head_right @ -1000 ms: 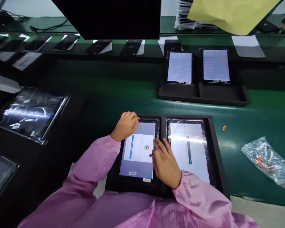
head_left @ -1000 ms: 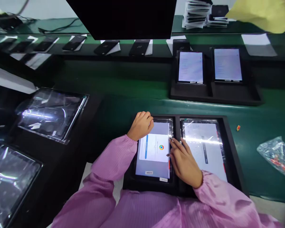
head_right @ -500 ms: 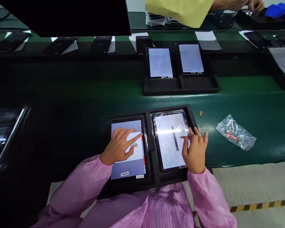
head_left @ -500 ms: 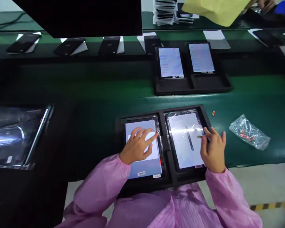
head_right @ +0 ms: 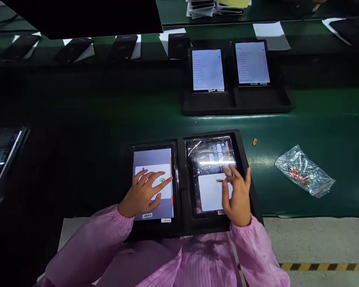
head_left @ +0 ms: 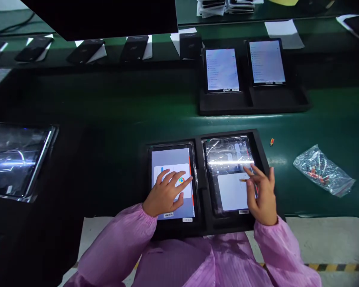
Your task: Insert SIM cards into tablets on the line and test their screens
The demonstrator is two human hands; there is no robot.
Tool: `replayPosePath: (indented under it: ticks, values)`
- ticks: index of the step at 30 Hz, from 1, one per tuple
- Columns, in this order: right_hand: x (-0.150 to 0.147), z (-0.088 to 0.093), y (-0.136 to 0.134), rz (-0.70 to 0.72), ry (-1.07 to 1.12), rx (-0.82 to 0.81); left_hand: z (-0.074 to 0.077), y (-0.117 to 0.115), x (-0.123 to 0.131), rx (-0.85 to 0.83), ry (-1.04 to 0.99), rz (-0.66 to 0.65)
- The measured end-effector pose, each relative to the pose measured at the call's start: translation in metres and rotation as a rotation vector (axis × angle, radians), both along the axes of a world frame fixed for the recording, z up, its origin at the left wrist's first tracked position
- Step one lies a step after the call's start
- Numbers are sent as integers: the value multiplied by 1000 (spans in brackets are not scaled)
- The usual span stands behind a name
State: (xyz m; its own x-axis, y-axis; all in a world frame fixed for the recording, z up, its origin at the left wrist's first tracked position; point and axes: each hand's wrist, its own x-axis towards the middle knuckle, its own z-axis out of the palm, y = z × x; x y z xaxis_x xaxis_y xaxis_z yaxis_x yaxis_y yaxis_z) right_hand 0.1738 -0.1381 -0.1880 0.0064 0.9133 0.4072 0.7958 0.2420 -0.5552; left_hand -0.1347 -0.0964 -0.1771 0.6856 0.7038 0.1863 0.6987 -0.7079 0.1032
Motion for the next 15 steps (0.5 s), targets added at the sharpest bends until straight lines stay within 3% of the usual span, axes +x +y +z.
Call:
replayPosePath:
  ticks: [3,8,11,15]
  values:
    - [24,-4,10,-79,-14,4,-1,3,6,-15,3,-21]
    - [32,1,23,-123,-49,22,2,5,10,-16,7,-27]
    - [33,1,26,-133,-46,31,6,-1,-8,28,14,-7]
    - [38,0,30,-73,-62,10,8,-12,-53,255,-5,86]
